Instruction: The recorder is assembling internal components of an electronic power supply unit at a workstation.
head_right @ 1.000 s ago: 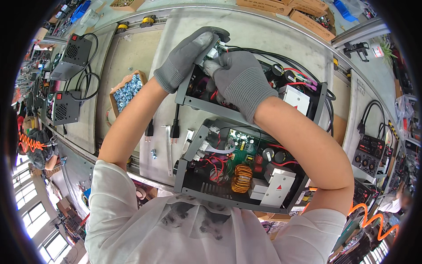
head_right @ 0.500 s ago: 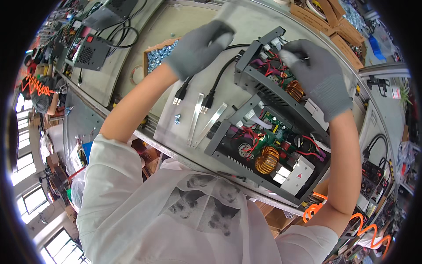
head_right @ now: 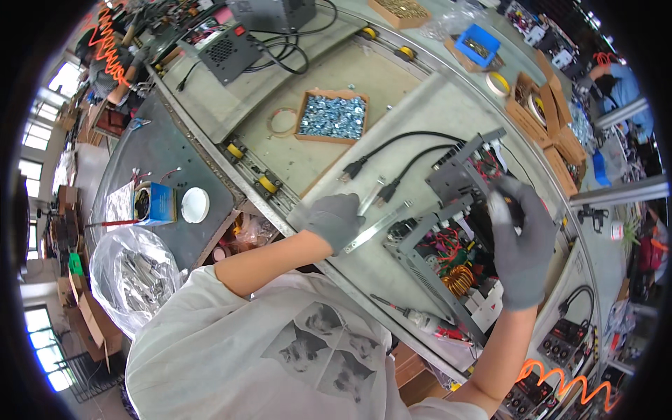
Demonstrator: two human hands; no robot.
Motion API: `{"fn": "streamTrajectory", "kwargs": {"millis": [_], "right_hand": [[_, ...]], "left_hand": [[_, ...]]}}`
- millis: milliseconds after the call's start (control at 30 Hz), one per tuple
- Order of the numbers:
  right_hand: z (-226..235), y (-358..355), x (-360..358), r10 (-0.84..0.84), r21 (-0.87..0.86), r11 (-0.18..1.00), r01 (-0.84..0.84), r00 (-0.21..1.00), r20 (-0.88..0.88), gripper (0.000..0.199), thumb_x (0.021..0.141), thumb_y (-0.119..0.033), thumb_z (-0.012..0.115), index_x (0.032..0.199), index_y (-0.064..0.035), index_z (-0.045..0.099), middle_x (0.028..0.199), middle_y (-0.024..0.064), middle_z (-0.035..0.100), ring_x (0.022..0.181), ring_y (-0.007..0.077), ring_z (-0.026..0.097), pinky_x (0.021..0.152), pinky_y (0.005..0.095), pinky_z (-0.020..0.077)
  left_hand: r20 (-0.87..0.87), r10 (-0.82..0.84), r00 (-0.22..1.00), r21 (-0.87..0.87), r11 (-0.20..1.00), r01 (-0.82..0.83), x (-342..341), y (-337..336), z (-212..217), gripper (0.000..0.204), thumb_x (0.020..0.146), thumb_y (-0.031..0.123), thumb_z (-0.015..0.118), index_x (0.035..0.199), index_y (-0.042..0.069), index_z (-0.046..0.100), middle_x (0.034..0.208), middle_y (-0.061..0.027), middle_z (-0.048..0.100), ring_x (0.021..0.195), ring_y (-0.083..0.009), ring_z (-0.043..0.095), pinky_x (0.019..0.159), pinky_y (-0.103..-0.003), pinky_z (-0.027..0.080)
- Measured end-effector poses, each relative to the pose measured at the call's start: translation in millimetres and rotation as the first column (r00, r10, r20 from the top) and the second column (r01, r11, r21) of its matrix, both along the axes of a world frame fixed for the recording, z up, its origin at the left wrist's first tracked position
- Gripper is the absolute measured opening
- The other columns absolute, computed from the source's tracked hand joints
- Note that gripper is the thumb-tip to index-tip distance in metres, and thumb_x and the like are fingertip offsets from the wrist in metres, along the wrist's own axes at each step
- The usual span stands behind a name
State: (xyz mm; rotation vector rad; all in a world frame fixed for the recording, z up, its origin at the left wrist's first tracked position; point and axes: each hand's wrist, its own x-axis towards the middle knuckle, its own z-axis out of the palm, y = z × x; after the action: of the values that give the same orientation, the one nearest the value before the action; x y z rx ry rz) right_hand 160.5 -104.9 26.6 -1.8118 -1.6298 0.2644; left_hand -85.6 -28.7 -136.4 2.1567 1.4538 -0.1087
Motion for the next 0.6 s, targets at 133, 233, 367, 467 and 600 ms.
{"fn": "streamTrajectory", "kwargs": {"millis": [133, 233, 367, 467, 600], "right_hand": [[1, -29, -43, -0.084, 0.117, 0.988, 0.101, 0.986, -0.147, 0.02, 0.092, -0.008, 0.064, 0.109, 0.0021, 0.066, 0.104, 0.0103, 0.069, 0.092, 0.0153, 0.065, 0.085, 0.0283, 0.0503], [-5, -47, -77, -0.118, 0.226, 0.964, 0.14, 0.987, -0.108, 0.021, 0.091, -0.004, 0.057, 0.108, 0.0027, 0.066, 0.102, 0.0106, 0.068, 0.083, 0.0157, 0.063, 0.076, 0.0272, 0.0498], [-37, -66, -125, -0.1, 0.402, 0.894, 0.199, 0.962, -0.254, 0.019, 0.092, -0.005, 0.053, 0.102, 0.0049, 0.065, 0.092, 0.0113, 0.067, 0.076, 0.0166, 0.061, 0.067, 0.0274, 0.0492], [-81, -46, -164, -0.017, 0.274, 0.959, 0.07, 0.982, -0.189, 0.018, 0.096, -0.01, 0.052, 0.103, 0.0012, 0.065, 0.09, 0.0146, 0.067, 0.077, 0.0249, 0.066, 0.067, 0.0325, 0.0518], [-138, 6, -203, 0.08, -0.092, 0.994, -0.053, 0.943, 0.322, 0.035, 0.089, -0.013, 0.06, 0.124, -0.0112, 0.061, 0.125, 0.0171, 0.057, 0.111, 0.0351, 0.056, 0.087, 0.0455, 0.05]], "left_hand": [[0.032, 0.019, 0.999, -0.055, 0.998, -0.017, -1, 8, -1, 0.025, 0.088, 0.025, 0.058, 0.096, 0.003, 0.065, 0.092, -0.0178, 0.071, 0.089, -0.0357, 0.069, 0.081, -0.045, 0.053], [0.06, 0.084, 0.995, -0.06, 0.995, -0.08, -9, 5, 2, 0.023, 0.087, 0.024, 0.058, 0.096, 0.004, 0.067, 0.093, -0.0184, 0.069, 0.089, -0.0364, 0.068, 0.081, -0.046, 0.052], [0.338, 0.101, 0.936, 0.185, 0.968, -0.171, -36, -5, 32, 0.023, 0.089, 0.022, 0.056, 0.103, 0.004, 0.063, 0.1, -0.0197, 0.064, 0.093, -0.0377, 0.065, 0.081, -0.048, 0.051], [0.573, 0.15, 0.806, 0.24, 0.909, -0.34, -69, -4, 44, 0.021, 0.09, 0.017, 0.055, 0.107, 0.005, 0.058, 0.102, -0.0204, 0.061, 0.092, -0.0395, 0.063, 0.079, -0.049, 0.05], [0.77, 0.257, 0.584, 0.088, 0.864, -0.496, -105, -1, 13, 0.016, 0.098, 0.014, 0.051, 0.109, 0.004, 0.054, 0.092, -0.0157, 0.057, 0.078, -0.0299, 0.06, 0.07, -0.041, 0.049]]}}
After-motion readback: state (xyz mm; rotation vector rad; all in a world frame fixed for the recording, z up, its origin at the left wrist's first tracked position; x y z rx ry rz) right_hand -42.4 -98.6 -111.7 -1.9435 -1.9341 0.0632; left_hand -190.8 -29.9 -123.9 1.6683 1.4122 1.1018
